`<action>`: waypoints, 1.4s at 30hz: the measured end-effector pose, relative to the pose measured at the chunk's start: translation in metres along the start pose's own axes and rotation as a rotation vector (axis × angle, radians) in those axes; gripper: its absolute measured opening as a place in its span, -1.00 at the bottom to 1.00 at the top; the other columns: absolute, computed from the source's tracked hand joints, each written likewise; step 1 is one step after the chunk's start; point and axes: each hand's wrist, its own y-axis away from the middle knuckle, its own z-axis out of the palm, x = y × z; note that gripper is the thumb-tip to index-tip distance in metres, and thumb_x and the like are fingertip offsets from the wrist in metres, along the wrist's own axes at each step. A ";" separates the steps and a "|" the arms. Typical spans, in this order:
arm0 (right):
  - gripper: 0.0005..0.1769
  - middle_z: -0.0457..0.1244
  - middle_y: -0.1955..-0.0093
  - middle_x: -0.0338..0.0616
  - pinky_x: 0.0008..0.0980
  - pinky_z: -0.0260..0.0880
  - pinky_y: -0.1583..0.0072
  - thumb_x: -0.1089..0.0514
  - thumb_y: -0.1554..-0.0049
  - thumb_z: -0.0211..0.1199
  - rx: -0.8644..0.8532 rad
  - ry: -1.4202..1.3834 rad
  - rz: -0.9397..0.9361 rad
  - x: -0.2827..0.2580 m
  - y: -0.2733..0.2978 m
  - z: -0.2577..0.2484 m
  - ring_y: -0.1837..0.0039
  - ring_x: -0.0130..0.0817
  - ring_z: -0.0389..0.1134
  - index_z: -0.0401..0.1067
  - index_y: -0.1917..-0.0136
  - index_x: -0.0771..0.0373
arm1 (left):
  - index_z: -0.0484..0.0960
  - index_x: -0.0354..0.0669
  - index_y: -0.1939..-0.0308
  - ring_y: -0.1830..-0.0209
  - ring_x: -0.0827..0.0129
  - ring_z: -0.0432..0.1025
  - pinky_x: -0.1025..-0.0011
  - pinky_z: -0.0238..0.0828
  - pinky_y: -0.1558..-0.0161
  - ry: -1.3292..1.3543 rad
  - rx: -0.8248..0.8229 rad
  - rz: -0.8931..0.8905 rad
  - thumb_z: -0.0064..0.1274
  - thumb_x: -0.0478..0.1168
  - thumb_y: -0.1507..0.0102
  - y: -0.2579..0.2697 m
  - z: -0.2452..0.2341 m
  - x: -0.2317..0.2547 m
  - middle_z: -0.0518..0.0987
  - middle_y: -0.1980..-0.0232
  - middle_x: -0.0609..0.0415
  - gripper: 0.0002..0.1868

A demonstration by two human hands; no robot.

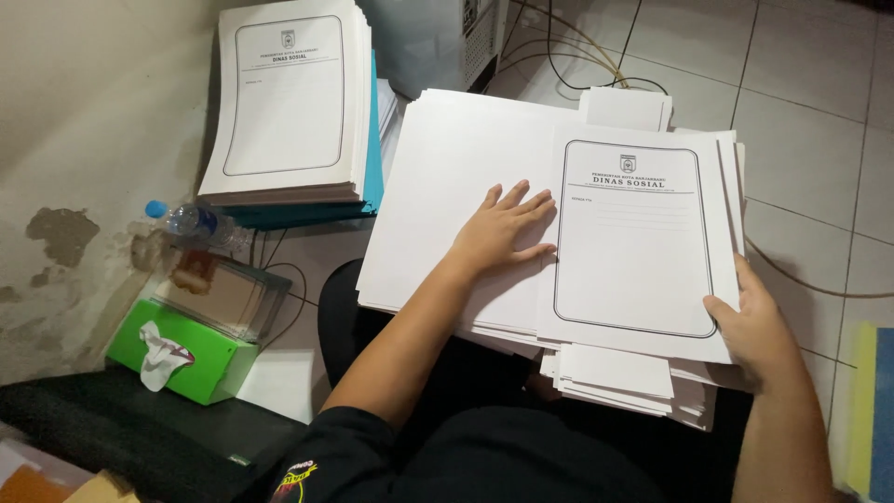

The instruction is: Sorting and organizing printed documents into separate stacks on the floor.

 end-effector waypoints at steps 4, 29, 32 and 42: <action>-0.24 -0.10 -0.69 -0.23 -0.14 -0.14 -0.58 0.28 -0.27 -0.07 0.035 0.087 0.091 -0.009 0.005 0.001 -0.70 -0.24 -0.18 -0.13 -0.68 -0.03 | 0.36 -0.01 -0.44 -0.63 0.01 0.00 -0.13 -0.19 -0.52 -0.053 0.020 0.033 -0.21 0.31 -0.36 -0.002 0.009 -0.008 0.32 -0.55 0.15 -0.29; -0.21 -0.30 -0.74 -0.09 0.21 0.14 -0.39 0.09 -0.30 -0.21 0.028 0.614 -0.045 0.002 -0.007 0.007 -0.56 0.18 -0.01 -0.40 -0.70 0.15 | 0.34 -0.02 -0.47 -0.66 0.10 -0.09 -0.09 -0.37 -0.57 -0.024 -0.052 -0.051 -0.03 0.29 -0.22 -0.003 0.005 0.001 0.24 -0.59 0.22 -0.18; -0.22 -0.32 -0.74 -0.07 0.19 0.06 -0.46 0.08 -0.30 -0.22 0.022 0.611 -0.048 0.005 -0.009 0.008 -0.63 0.07 -0.12 -0.40 -0.69 0.16 | 0.35 -0.02 -0.47 -0.66 0.11 -0.08 -0.09 -0.36 -0.57 -0.034 -0.044 -0.048 -0.01 0.30 -0.22 -0.003 0.011 -0.003 0.25 -0.59 0.22 -0.18; -0.51 0.28 -0.23 0.09 -0.02 0.11 -0.23 -0.07 -0.60 -0.18 0.166 0.302 -0.437 0.118 -0.161 -0.049 -0.28 0.01 0.25 0.37 -0.33 0.38 | 0.38 -0.08 -0.44 -0.62 0.03 0.00 -0.21 -0.24 -0.52 -0.069 -0.014 -0.012 -0.16 0.17 -0.31 -0.006 0.017 -0.006 0.29 -0.57 0.17 -0.31</action>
